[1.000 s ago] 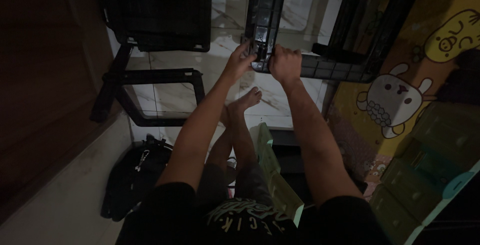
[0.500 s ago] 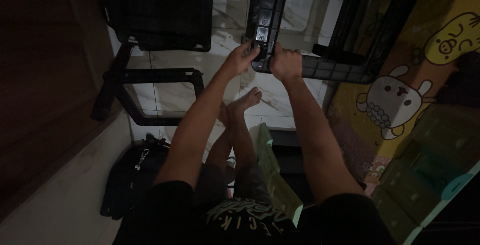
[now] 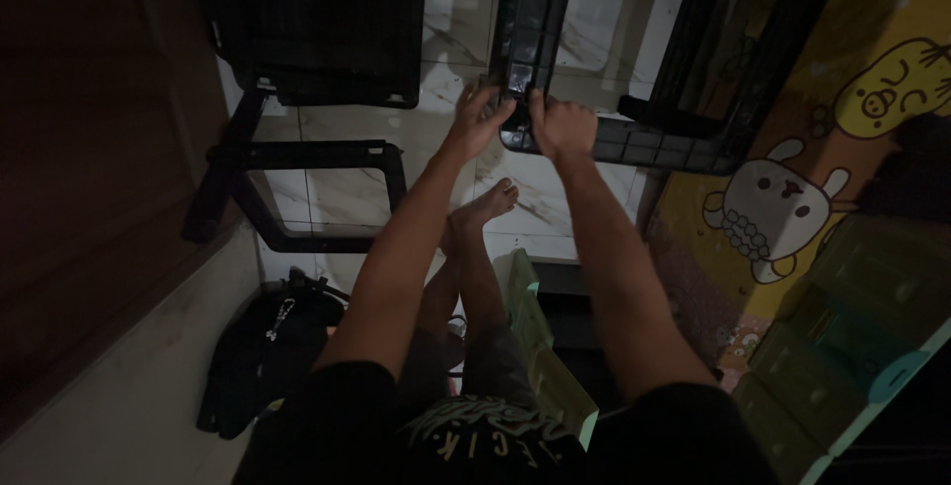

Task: The person assembles a black plastic storage unit by connecting frame pieces and inserting corner connectors. They repeatedly align and snap together frame sections, then place the assembled unit on the floor.

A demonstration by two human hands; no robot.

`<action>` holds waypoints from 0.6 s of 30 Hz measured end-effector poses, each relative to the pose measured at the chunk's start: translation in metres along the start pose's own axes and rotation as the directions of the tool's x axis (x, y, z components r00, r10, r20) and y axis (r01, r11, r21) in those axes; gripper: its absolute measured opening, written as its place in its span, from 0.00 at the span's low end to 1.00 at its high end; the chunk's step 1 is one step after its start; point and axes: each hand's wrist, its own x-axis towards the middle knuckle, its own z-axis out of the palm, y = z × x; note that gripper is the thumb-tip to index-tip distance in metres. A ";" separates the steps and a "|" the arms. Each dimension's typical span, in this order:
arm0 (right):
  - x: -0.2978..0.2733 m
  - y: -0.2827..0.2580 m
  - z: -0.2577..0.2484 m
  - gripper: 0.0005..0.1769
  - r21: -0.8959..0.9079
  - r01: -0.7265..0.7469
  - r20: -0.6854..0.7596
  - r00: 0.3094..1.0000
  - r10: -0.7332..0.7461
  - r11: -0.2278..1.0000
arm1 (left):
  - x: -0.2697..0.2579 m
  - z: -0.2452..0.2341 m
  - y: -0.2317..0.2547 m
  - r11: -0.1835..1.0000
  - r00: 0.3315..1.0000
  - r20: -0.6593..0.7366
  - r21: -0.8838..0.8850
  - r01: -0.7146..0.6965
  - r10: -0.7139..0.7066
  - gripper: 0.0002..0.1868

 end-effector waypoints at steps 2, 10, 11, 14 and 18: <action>-0.002 -0.001 0.009 0.33 0.011 -0.013 -0.087 0.996 0.014 1.000 | 0.004 0.003 -0.005 0.992 0.997 0.015 -0.104 -0.075 0.077 0.39; 0.001 0.003 0.020 0.27 -0.042 -0.014 -0.141 0.990 0.008 0.999 | 0.019 0.029 -0.041 0.931 0.972 -0.024 -0.286 -0.229 0.232 0.34; 0.002 0.003 0.020 0.27 -0.051 -0.018 -0.149 0.989 0.010 0.999 | 0.022 0.029 -0.045 0.936 0.970 -0.033 -0.256 -0.242 0.241 0.33; 0.001 0.007 0.025 0.27 -0.050 -0.008 -0.194 0.981 -0.002 0.999 | 0.026 0.033 -0.062 0.911 0.972 -0.044 -0.341 -0.233 0.232 0.32; 0.001 0.002 0.031 0.24 -0.036 0.044 -0.270 0.961 -0.052 0.998 | 0.037 0.030 -0.070 0.770 0.966 -0.032 -0.598 -0.223 0.255 0.34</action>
